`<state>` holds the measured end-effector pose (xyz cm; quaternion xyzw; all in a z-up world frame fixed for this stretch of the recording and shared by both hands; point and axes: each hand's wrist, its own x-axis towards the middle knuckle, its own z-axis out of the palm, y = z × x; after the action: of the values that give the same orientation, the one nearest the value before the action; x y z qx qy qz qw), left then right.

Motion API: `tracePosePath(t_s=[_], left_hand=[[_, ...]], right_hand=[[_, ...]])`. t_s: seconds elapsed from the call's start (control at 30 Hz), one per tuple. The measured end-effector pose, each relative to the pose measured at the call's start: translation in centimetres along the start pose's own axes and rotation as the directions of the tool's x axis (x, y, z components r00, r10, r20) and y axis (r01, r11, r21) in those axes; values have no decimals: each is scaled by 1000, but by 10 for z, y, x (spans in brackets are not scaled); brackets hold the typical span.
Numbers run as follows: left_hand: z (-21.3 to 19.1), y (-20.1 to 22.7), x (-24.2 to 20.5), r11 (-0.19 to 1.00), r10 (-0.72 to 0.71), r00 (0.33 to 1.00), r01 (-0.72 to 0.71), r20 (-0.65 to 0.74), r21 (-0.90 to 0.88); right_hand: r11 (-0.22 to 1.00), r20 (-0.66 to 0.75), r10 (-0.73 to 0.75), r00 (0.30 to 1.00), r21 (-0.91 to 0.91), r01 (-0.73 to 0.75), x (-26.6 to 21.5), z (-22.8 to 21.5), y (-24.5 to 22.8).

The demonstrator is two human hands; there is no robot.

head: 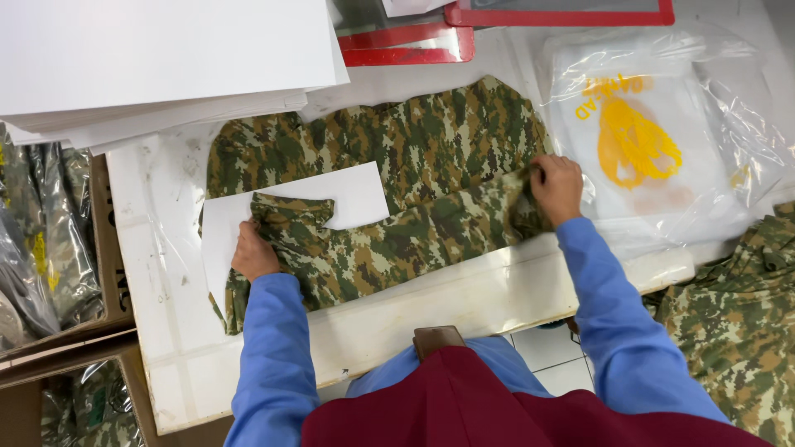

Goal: The person folds camouflage-patterned t-shirts using a cardboard template and places them into plastic bags.

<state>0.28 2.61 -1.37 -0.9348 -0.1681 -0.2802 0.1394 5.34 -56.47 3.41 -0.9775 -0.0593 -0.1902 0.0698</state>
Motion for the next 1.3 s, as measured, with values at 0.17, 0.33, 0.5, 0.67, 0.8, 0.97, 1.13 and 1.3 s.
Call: tracePosePath(t_s=[0.17,0.33,0.5,0.67,0.8,0.97,1.13,1.3], left_hand=[[-6,-11,-16,1000,7,999,-6,-50,8],[-17,-34,-55,997,24,995,-31,-98,-64],[-27,-44,-42,928,-34,907,186,420,-324],[12,-19,79,851,-7,957,158,289,-500],[22,24,154,866,115,838,178,533,-468],[54,23,167,883,394,793,-186,466,-430],[38,-25,100,786,274,959,-176,78,-592],[-3,-91,-53,829,99,995,-65,30,-555]], right_hand=[[995,3,66,998,77,-66,-20,24,-57],[991,7,101,995,88,-101,-81,23,-43],[998,159,44,986,-50,-36,-75,24,-25],[975,143,-153,978,181,127,41,49,-83],[901,262,-418,870,244,360,127,59,-176],[837,712,-546,441,462,291,164,57,-196],[876,923,-313,223,190,443,150,44,-102],[770,306,-568,764,-129,625,64,-7,25]])
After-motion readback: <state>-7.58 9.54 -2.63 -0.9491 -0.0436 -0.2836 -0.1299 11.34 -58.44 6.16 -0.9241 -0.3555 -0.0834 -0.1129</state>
